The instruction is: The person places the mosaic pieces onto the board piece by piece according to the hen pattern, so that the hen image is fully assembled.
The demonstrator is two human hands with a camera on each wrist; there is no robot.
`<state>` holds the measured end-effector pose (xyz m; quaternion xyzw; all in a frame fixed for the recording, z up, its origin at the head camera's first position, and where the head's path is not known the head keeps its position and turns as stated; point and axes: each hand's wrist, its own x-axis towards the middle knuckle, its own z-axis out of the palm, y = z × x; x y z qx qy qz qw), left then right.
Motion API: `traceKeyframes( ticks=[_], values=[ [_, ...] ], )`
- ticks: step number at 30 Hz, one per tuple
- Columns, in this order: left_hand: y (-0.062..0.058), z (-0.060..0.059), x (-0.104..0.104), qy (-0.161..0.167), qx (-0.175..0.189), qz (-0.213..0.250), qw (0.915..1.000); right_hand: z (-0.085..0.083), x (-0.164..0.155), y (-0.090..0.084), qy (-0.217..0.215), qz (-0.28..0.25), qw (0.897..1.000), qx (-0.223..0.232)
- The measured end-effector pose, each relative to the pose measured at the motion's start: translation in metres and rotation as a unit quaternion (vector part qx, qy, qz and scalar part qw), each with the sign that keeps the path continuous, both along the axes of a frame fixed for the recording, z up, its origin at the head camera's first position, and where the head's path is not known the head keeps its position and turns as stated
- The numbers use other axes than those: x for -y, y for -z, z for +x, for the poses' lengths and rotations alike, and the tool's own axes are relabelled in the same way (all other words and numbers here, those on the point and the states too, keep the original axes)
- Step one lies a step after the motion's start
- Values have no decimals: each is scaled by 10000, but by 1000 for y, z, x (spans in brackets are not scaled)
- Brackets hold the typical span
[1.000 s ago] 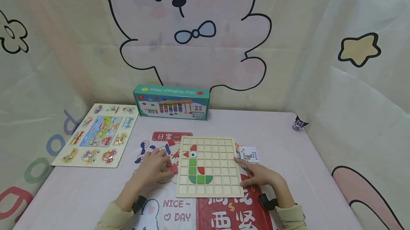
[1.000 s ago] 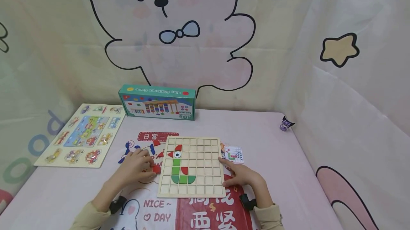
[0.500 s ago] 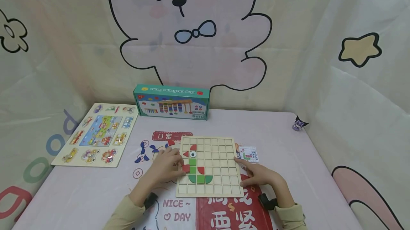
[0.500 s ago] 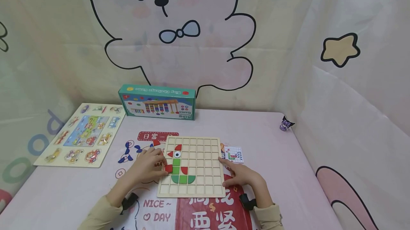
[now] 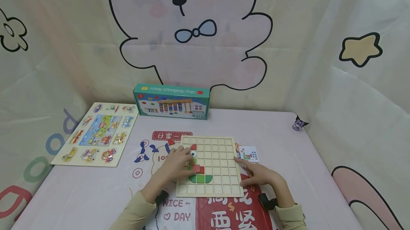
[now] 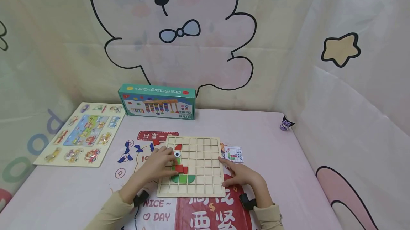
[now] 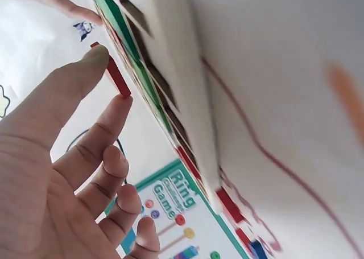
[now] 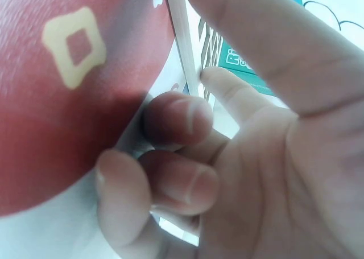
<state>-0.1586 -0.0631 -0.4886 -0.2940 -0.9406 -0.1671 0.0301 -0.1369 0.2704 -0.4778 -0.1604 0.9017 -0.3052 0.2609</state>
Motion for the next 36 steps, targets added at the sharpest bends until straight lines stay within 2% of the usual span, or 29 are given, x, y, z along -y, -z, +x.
traceKeyframes(
  ticks=[7, 18, 26, 36],
  values=[
    [-4, 1, -16, 27, 52, -93, 9999, 1, 0, -1, 45, 5, 10000, 17],
    [-11, 4, -37, 215, -158, -131, 9996, 1, 1, -2, -1, -43, 10000, 3],
    [-9, 2, -45, 205, -239, -406, 9987, 0, 1, -2, 26, -27, 10000, 12],
    [-6, 0, -48, 239, -151, -403, 9988, 0, 1, -2, 32, -57, 10000, 53]
  ],
)
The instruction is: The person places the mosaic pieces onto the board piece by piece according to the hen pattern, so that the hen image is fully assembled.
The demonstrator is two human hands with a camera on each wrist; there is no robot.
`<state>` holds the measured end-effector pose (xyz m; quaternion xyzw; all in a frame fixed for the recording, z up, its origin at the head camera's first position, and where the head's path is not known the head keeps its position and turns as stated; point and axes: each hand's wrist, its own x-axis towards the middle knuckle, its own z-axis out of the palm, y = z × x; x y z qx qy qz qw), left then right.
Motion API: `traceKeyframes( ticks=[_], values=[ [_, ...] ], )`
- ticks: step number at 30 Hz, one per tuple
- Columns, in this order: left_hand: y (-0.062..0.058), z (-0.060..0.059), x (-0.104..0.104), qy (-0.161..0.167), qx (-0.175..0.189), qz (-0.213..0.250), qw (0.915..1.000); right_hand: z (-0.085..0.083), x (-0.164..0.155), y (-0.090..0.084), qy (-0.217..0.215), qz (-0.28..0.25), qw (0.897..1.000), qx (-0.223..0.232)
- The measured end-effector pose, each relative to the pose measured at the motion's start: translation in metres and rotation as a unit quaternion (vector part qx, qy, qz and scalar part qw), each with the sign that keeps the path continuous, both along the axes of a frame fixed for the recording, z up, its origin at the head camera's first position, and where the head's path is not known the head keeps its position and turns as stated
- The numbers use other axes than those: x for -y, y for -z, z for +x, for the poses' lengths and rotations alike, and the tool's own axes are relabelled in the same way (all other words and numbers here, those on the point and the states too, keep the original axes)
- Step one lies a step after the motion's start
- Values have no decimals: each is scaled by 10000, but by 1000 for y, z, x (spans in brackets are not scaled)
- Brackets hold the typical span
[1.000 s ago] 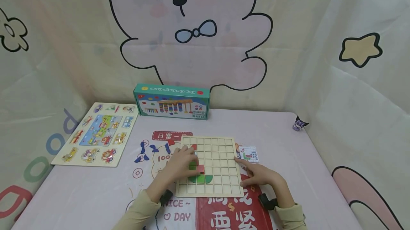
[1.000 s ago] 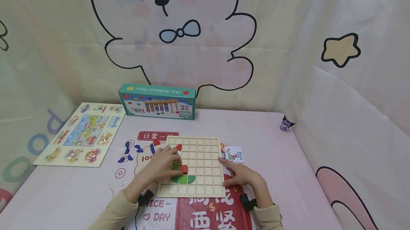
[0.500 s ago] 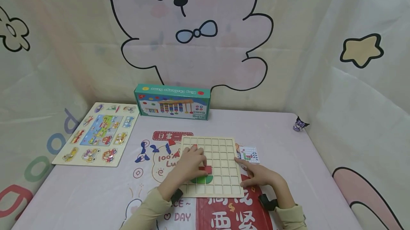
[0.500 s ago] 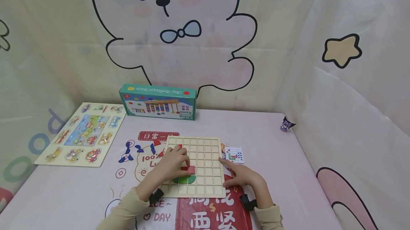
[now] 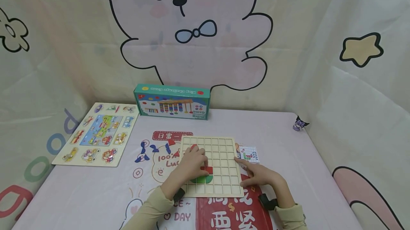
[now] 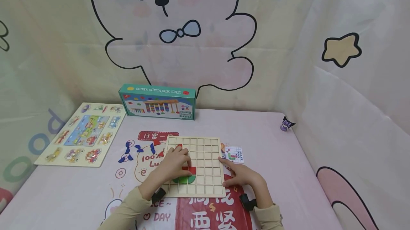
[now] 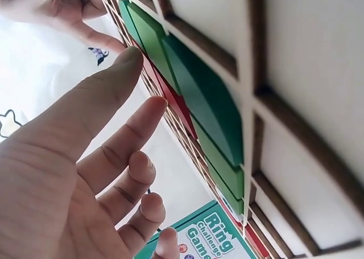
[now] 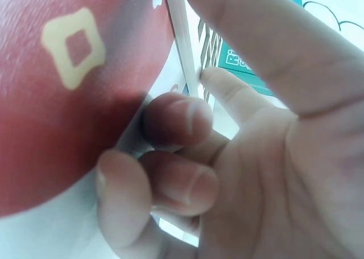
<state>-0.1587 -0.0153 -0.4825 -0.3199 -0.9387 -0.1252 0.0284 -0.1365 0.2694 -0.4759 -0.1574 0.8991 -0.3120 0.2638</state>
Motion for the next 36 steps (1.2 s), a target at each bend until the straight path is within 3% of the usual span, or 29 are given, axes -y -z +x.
traceKeyframes(
  ticks=[7, 15, 20, 27, 36],
  values=[
    [-1, 0, 0, 99, -60, 4, 9999, 1, 0, -1, 25, 21, 10000, 11],
    [-5, 0, 3, 68, 214, 60, 9997, 1, 0, -1, 27, 20, 10000, 7],
    [-7, -3, 13, -128, 371, 187, 9991, 1, 0, -1, 30, -17, 10000, -6],
    [-9, -10, 32, -376, 257, 294, 9985, 1, 0, -1, 0, 6, 10000, -24],
    [-9, -18, 58, -829, 379, 581, 9941, 1, -1, 0, -6, -16, 10000, -42]
  ],
)
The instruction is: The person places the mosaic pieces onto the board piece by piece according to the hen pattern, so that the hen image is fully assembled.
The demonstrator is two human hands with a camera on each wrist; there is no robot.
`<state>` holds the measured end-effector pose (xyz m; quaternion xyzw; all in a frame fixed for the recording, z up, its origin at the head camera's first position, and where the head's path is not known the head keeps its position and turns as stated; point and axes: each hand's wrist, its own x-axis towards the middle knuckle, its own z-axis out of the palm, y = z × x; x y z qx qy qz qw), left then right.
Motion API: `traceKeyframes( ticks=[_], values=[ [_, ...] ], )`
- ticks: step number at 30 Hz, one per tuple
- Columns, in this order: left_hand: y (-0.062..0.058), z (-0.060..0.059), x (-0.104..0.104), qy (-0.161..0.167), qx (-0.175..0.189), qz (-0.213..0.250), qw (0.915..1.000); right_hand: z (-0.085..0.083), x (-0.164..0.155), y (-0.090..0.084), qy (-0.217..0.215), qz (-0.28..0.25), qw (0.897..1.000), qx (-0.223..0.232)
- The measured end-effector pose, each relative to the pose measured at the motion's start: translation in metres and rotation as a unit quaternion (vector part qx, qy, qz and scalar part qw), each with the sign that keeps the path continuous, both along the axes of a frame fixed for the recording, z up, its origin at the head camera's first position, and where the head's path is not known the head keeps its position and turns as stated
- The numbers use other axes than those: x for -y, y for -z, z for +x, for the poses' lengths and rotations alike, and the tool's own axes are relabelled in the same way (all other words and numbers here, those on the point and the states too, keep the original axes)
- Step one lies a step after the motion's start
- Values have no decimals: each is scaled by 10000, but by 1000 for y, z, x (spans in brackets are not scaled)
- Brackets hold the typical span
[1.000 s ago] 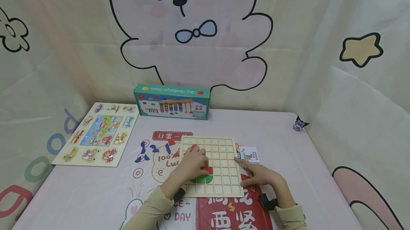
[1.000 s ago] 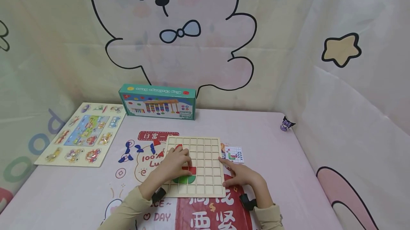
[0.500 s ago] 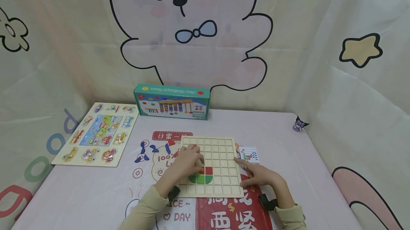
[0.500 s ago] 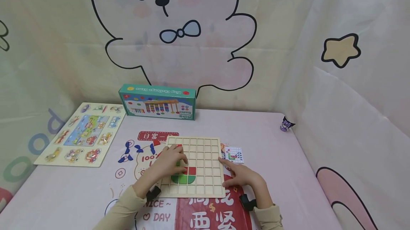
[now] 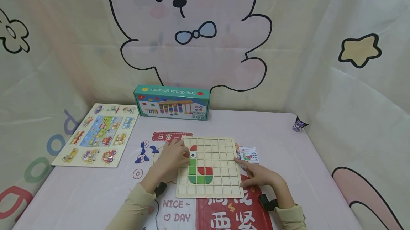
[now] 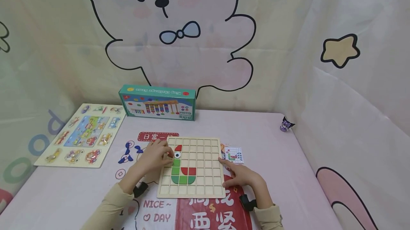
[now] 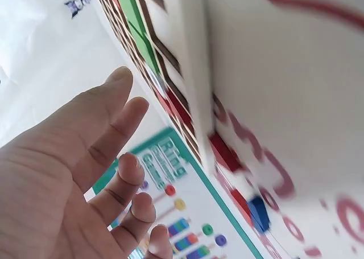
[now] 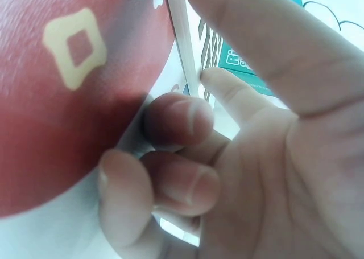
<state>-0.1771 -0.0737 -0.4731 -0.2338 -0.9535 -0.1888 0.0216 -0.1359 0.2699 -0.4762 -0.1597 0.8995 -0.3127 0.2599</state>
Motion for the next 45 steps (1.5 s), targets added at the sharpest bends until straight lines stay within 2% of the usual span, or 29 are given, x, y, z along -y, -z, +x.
traceKeyframes(
  ticks=[6, 12, 17, 23, 28, 35, 45],
  values=[
    [-3, -6, 18, -441, -83, -29, 9990, 1, 0, 0, 48, 27, 10000, -2],
    [-3, -13, 35, -798, 27, 122, 9967, 2, 1, -2, 88, 29, 10000, -19],
    [0, -23, 47, -1052, 44, -72, 9944, 2, 1, -1, 90, 11, 10000, -6],
    [2, -31, 56, -1256, 206, -256, 9915, 1, 0, -1, 103, 37, 9999, 1],
    [6, -36, 58, -1474, 460, -121, 9879, 1, 0, 0, 83, 53, 10000, -13],
    [8, -43, 54, -1513, 437, -146, 9874, 1, 0, 0, 114, 34, 9999, 36],
    [12, -53, 43, -1324, 397, -88, 9904, 1, 1, 0, 189, 44, 9998, 81]
  ],
)
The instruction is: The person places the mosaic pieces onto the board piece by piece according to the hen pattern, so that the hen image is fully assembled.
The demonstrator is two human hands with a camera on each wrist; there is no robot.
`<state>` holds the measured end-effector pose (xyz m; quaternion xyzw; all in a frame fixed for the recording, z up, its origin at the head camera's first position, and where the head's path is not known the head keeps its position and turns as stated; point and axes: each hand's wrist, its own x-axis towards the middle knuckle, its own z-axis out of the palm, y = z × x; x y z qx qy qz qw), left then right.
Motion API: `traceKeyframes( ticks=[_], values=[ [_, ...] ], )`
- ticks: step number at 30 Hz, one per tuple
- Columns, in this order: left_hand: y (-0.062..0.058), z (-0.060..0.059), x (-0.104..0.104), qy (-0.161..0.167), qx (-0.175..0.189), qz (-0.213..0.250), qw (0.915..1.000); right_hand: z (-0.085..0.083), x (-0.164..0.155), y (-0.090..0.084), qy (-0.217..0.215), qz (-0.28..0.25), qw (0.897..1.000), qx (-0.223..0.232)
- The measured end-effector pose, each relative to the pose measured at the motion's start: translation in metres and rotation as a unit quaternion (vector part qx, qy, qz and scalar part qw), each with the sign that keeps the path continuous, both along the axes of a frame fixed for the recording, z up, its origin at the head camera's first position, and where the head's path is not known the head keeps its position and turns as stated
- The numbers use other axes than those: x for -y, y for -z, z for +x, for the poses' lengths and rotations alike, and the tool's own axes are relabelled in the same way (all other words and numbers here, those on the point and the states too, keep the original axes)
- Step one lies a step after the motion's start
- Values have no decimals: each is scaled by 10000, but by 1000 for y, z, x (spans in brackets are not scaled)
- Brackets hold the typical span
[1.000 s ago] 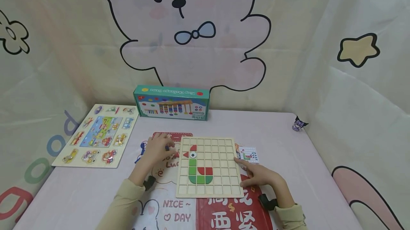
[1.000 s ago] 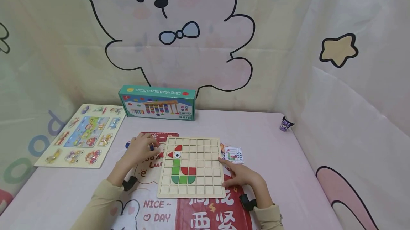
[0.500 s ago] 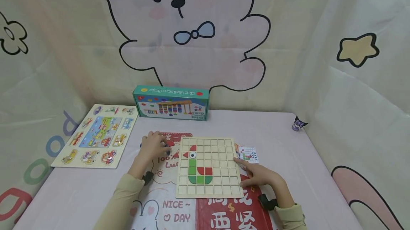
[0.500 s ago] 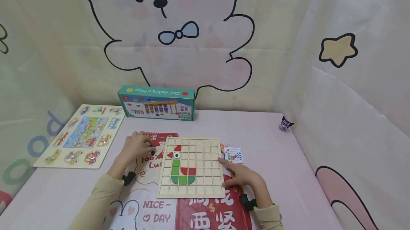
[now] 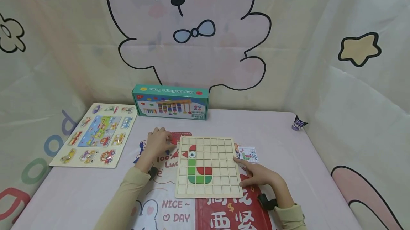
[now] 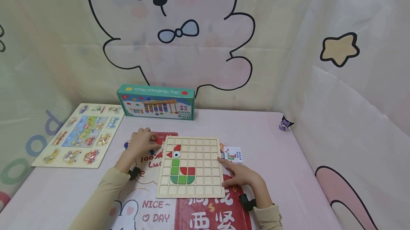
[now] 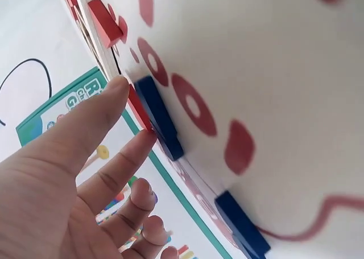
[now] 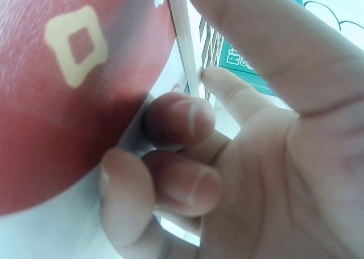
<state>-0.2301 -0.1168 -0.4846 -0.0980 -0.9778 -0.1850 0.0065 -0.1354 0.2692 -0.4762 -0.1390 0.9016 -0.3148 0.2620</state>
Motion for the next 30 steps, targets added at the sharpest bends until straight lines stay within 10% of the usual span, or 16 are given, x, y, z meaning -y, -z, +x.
traceKeyframes(
  ticks=[30],
  values=[
    [-2, 15, -16, -26, -380, -3, 9993, -1, -1, 1, -119, -3, 9999, -67]
  ],
)
